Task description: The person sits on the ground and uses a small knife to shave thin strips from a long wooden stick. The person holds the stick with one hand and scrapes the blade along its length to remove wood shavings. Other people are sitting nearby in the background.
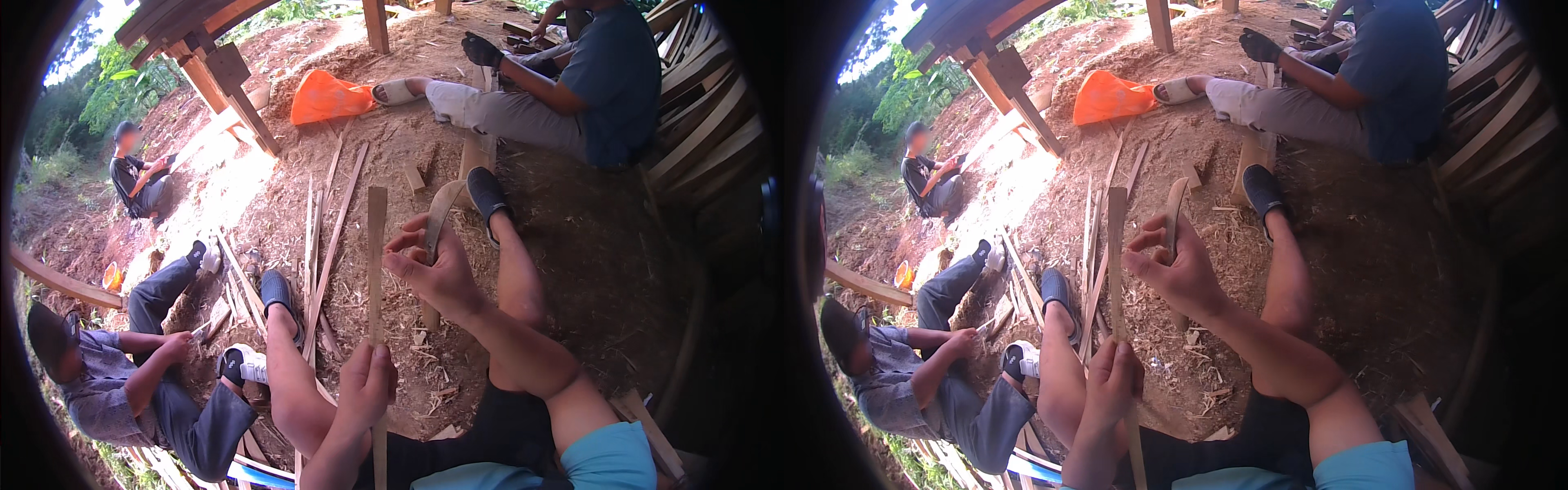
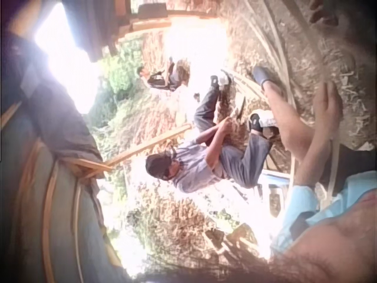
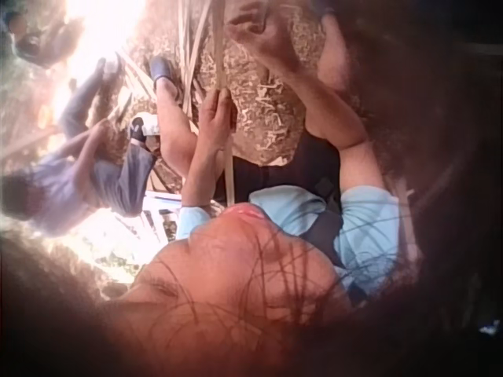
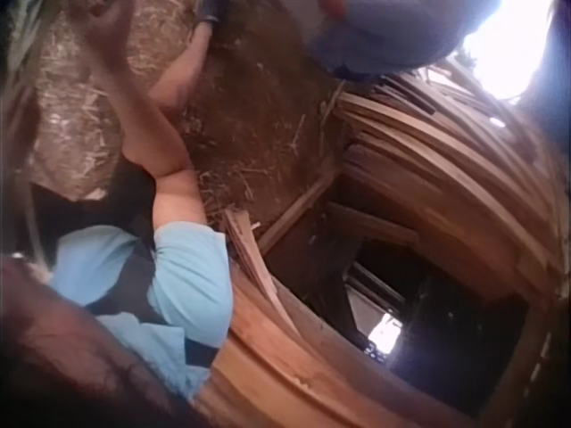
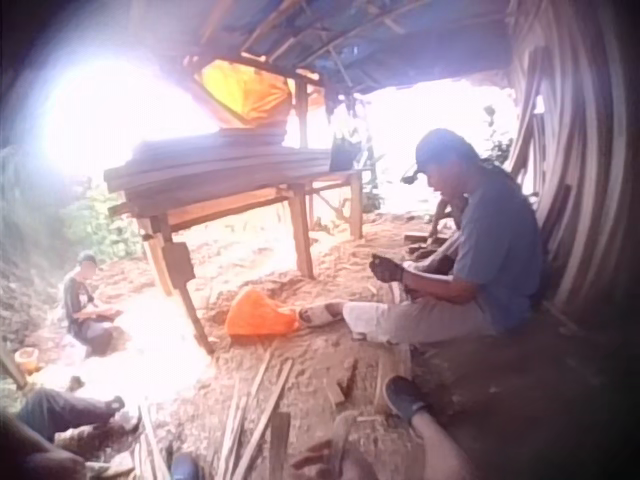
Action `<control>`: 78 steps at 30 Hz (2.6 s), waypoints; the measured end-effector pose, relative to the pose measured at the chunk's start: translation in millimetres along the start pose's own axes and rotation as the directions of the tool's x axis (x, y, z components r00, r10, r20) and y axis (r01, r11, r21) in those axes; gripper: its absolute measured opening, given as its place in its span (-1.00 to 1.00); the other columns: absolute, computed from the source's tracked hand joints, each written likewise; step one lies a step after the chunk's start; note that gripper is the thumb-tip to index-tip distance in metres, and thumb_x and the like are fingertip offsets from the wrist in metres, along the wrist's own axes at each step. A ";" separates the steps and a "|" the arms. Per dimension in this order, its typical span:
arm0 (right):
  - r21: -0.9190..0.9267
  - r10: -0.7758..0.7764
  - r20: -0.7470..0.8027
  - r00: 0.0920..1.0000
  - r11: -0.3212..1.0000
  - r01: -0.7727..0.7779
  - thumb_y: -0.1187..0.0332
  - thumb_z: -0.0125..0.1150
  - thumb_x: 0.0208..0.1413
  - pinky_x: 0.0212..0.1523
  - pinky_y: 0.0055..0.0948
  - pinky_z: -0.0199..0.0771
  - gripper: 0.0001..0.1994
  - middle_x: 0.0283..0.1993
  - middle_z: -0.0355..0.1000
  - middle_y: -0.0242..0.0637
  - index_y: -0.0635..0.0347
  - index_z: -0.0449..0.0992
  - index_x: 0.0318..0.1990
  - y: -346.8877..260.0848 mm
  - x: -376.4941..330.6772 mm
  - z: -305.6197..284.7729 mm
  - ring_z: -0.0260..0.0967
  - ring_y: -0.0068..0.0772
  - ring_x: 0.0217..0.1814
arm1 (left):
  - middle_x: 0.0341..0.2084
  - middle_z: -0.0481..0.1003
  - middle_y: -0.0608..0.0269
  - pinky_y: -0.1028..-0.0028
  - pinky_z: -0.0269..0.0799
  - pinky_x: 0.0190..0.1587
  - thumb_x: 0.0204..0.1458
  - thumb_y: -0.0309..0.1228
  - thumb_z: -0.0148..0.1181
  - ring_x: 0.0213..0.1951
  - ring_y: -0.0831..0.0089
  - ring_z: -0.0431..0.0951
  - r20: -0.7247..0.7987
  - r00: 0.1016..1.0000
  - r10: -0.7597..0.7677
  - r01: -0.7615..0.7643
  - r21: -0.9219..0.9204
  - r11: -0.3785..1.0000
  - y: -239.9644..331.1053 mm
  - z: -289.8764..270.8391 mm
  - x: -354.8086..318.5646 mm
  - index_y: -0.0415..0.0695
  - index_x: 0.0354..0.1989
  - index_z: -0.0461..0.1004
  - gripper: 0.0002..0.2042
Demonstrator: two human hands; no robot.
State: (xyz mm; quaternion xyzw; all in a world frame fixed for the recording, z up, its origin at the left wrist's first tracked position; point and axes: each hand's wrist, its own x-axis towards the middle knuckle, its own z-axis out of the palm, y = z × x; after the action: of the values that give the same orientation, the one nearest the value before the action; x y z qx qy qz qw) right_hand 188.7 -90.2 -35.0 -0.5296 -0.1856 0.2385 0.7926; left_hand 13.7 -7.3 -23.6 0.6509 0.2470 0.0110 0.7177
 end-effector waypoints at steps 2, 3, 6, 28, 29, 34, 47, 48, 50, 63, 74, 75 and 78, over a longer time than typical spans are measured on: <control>-0.039 -0.023 0.007 1.000 0.999 0.024 0.48 0.25 0.04 -0.67 -0.80 0.25 -0.63 -0.26 0.40 -0.35 0.12 0.20 -0.07 3.3 0.7 -2.2 0.28 -0.81 -0.49 | -0.80 0.27 0.39 0.63 0.14 -0.71 0.26 -0.30 -0.18 -0.78 0.67 0.24 0.018 1.000 -0.001 0.001 -0.003 1.000 -2.5 0.7 1.7 -0.13 -0.41 0.23 -0.78; -0.019 -0.029 -0.003 1.000 0.999 0.029 0.48 0.25 0.04 -0.67 -0.80 0.25 -0.64 -0.28 0.40 -0.36 0.11 0.20 -0.08 3.4 0.8 -1.8 0.28 -0.81 -0.50 | -0.80 0.27 0.39 0.63 0.14 -0.71 0.26 -0.30 -0.18 -0.78 0.68 0.24 0.024 1.000 -0.001 0.001 -0.003 1.000 -2.9 0.3 1.7 -0.13 -0.41 0.23 -0.78; 0.018 -0.026 -0.024 0.999 0.999 0.027 0.49 0.25 0.04 -0.65 -0.80 0.26 -0.65 -0.33 0.40 -0.37 0.10 0.19 -0.11 0.4 0.7 -0.2 0.28 -0.80 -0.50 | -0.81 0.27 0.39 0.63 0.13 -0.72 0.26 -0.31 -0.16 -0.78 0.67 0.23 0.009 1.000 -0.025 0.024 0.018 1.000 0.9 3.1 1.8 -0.14 -0.42 0.23 -0.78; -0.732 -0.175 0.040 0.984 0.665 0.148 0.17 -0.06 0.26 -0.39 -0.42 0.42 -0.71 -0.46 0.36 -0.30 0.15 0.21 -0.02 2.2 12.2 -40.2 0.39 -0.39 -0.44 | -0.80 0.16 0.35 0.63 0.04 -0.82 0.26 -0.18 -0.24 -0.85 0.60 0.11 0.192 0.979 -0.071 0.167 -0.547 0.820 22.3 -28.2 20.6 -0.10 -0.42 0.22 -0.71; -0.725 -0.099 0.134 0.986 0.668 0.166 0.20 -0.07 0.27 -0.37 -0.38 0.43 -0.71 -0.44 0.37 -0.27 0.14 0.20 0.02 2.0 4.2 -30.8 0.41 -0.33 -0.41 | -0.79 0.18 0.35 0.63 0.05 -0.82 0.27 -0.18 -0.24 -0.85 0.60 0.12 0.190 0.979 -0.076 0.169 -0.544 0.822 23.0 -30.7 20.9 -0.11 -0.36 0.24 -0.73; -0.547 -0.217 0.410 0.886 0.719 0.429 0.36 -0.05 0.23 -0.29 -0.25 0.45 -0.71 -0.27 0.40 -0.19 0.07 0.21 0.10 6.2 -14.7 7.4 0.44 -0.12 -0.29 | -0.72 0.24 0.31 0.66 0.08 -0.80 0.27 -0.22 -0.25 -0.84 0.59 0.15 0.115 0.991 -0.066 0.114 -0.487 0.866 33.7 -31.2 20.0 -0.14 -0.15 0.28 -0.74; -0.669 -0.215 0.504 0.837 0.515 0.536 0.48 0.10 0.05 -0.51 -0.35 0.41 -0.65 -0.42 0.33 -0.32 -0.05 0.42 0.02 -0.7 -17.7 6.9 0.40 -0.30 -0.47 | -0.76 0.20 0.38 0.65 0.02 -0.81 0.28 -0.22 -0.24 -0.84 0.64 0.12 0.058 0.998 -0.002 0.024 -0.389 0.921 25.4 -28.0 17.0 -0.10 -0.11 0.19 -0.78; -0.674 -0.241 0.501 0.831 0.494 0.550 0.49 0.11 0.04 -0.51 -0.36 0.41 -0.65 -0.42 0.33 -0.33 -0.05 0.43 0.01 -2.2 -17.5 9.5 0.40 -0.30 -0.48 | -0.77 0.19 0.39 0.65 0.01 -0.81 0.28 -0.22 -0.24 -0.84 0.65 0.12 0.034 0.999 -0.010 0.022 -0.370 0.929 26.1 -26.8 15.7 -0.10 -0.13 0.19 -0.79; -0.674 -0.286 0.486 0.826 0.479 0.562 0.49 0.11 0.03 -0.51 -0.36 0.43 -0.66 -0.43 0.34 -0.34 -0.05 0.44 0.00 -1.8 -16.8 11.7 0.41 -0.31 -0.48 | -0.77 0.19 0.39 0.65 0.00 -0.82 0.28 -0.23 -0.24 -0.84 0.65 0.11 0.020 1.000 0.000 0.007 -0.366 0.931 25.7 -26.1 14.3 -0.09 -0.15 0.19 -0.80; -0.702 -0.428 0.374 0.823 0.450 0.553 0.45 0.09 0.11 -0.51 -0.36 0.38 -0.71 -0.40 0.34 -0.24 0.07 0.41 0.01 5.8 -11.1 12.8 0.38 -0.26 -0.47 | -0.78 0.20 0.40 0.67 -0.01 -0.80 0.28 -0.26 -0.23 -0.84 0.68 0.10 0.023 0.999 0.033 -0.022 -0.357 0.934 29.9 -16.8 9.1 -0.10 -0.17 0.19 -0.82; -0.714 -0.567 0.175 0.805 0.490 0.500 0.37 -0.02 0.21 -0.45 -0.32 0.38 -0.73 -0.34 0.37 -0.17 0.16 0.36 0.05 12.2 3.1 13.5 0.40 -0.21 -0.41 | -0.80 0.19 0.41 0.64 0.01 -0.81 0.27 -0.23 -0.19 -0.85 0.65 0.11 0.059 0.993 0.102 -0.084 -0.247 0.965 24.4 -8.8 1.7 -0.11 -0.19 0.22 -0.80; -0.697 -0.520 0.158 0.839 0.543 0.468 0.36 -0.02 0.21 -0.45 -0.32 0.38 -0.73 -0.34 0.37 -0.17 0.15 0.36 0.05 15.2 -1.3 15.5 0.40 -0.21 -0.41 | -0.80 0.20 0.40 0.65 0.02 -0.80 0.26 -0.23 -0.18 -0.84 0.65 0.12 0.060 0.993 0.101 -0.083 -0.242 0.967 24.0 -10.7 2.3 -0.11 -0.20 0.22 -0.80; -0.632 -0.389 0.326 0.862 0.588 0.505 0.35 0.00 0.21 -0.45 -0.33 0.38 -0.72 -0.35 0.36 -0.17 0.15 0.37 0.05 21.4 -10.9 16.6 0.38 -0.21 -0.40 | -0.79 0.21 0.40 0.67 0.02 -0.80 0.26 -0.24 -0.17 -0.84 0.65 0.12 0.026 0.999 0.047 -0.037 -0.296 0.954 24.9 -25.4 10.8 -0.09 -0.20 0.23 -0.81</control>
State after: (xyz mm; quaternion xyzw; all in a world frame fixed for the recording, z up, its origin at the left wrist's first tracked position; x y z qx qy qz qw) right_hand 166.8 -77.1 -49.2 -0.7045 -0.4490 -0.0171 0.5493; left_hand 21.4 23.7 -4.6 0.5415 0.2170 0.0526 0.8105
